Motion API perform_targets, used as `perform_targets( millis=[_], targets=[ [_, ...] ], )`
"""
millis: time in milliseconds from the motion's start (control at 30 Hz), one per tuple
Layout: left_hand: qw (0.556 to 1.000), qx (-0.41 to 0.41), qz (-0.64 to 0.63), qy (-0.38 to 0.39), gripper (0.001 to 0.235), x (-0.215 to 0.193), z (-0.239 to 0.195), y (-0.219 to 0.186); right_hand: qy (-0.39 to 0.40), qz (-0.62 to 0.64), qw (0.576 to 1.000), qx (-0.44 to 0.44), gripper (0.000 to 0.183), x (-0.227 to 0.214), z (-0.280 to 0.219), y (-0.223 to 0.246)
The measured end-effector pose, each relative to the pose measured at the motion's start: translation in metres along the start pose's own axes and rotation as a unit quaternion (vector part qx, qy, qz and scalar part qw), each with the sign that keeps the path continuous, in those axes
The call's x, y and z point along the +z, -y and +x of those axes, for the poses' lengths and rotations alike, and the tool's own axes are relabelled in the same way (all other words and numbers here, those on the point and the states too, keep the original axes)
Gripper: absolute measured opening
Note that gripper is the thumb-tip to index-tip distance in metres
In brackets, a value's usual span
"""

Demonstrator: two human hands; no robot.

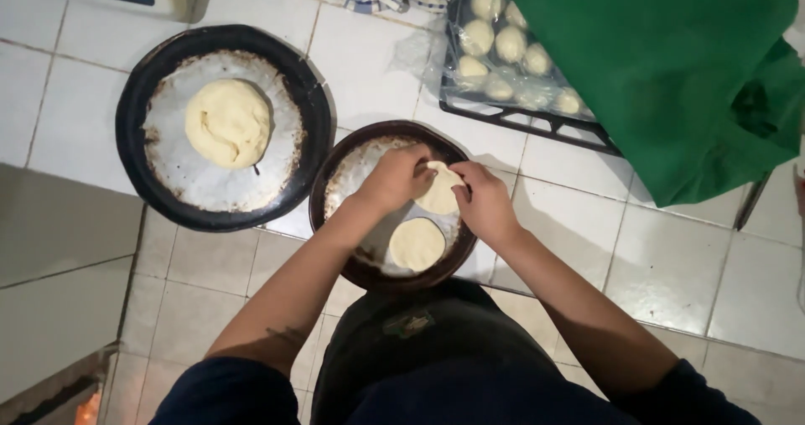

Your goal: Preparing and flattening dough portions on baking trays.

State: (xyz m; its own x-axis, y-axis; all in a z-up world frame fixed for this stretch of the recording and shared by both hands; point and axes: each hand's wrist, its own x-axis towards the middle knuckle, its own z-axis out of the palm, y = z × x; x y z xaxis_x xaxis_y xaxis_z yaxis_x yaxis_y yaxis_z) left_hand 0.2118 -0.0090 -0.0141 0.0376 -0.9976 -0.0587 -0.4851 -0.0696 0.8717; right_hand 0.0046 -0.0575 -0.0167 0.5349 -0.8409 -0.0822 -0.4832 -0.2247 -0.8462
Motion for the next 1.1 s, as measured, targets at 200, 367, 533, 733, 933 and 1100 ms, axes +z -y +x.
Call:
perform_targets(
  millis=[200,367,533,733,933,1100],
  targets=[
    [0.986,0.054,0.128,-0.096,0.016,0.013,-0.007,-0.007,0.020,-0.168,0.982,-0.080,0.042,-0.016,-0.010,0.032],
    [0.940,0.113,0.284,-0.151,0.037,0.045,-0.024,0.009,-0.055,-0.090,0.990,-0.098,0.039,-0.052,-0.038,0.028],
    [0.956,0.079,0.284,0.013,0.077,0.037,-0.048,-0.018,-0.073,-0.099,0.991,-0.054,0.035,-0.077,-0.076,0.005],
    [0.945,-0.029,0.314,0.083,0.099,0.041,-0.069,-0.023,-0.089,-0.084,0.992,-0.039,0.033,-0.101,-0.097,-0.008],
    [0.932,-0.056,0.341,0.107,0.102,0.034,-0.081,-0.031,0.009,-0.126,0.990,-0.066,0.046,-0.082,-0.092,-0.022],
    [0.919,-0.070,0.368,0.122,0.101,0.045,-0.087,-0.042,0.235,-0.305,0.897,-0.216,0.093,-0.034,-0.055,0.014]
  ],
)
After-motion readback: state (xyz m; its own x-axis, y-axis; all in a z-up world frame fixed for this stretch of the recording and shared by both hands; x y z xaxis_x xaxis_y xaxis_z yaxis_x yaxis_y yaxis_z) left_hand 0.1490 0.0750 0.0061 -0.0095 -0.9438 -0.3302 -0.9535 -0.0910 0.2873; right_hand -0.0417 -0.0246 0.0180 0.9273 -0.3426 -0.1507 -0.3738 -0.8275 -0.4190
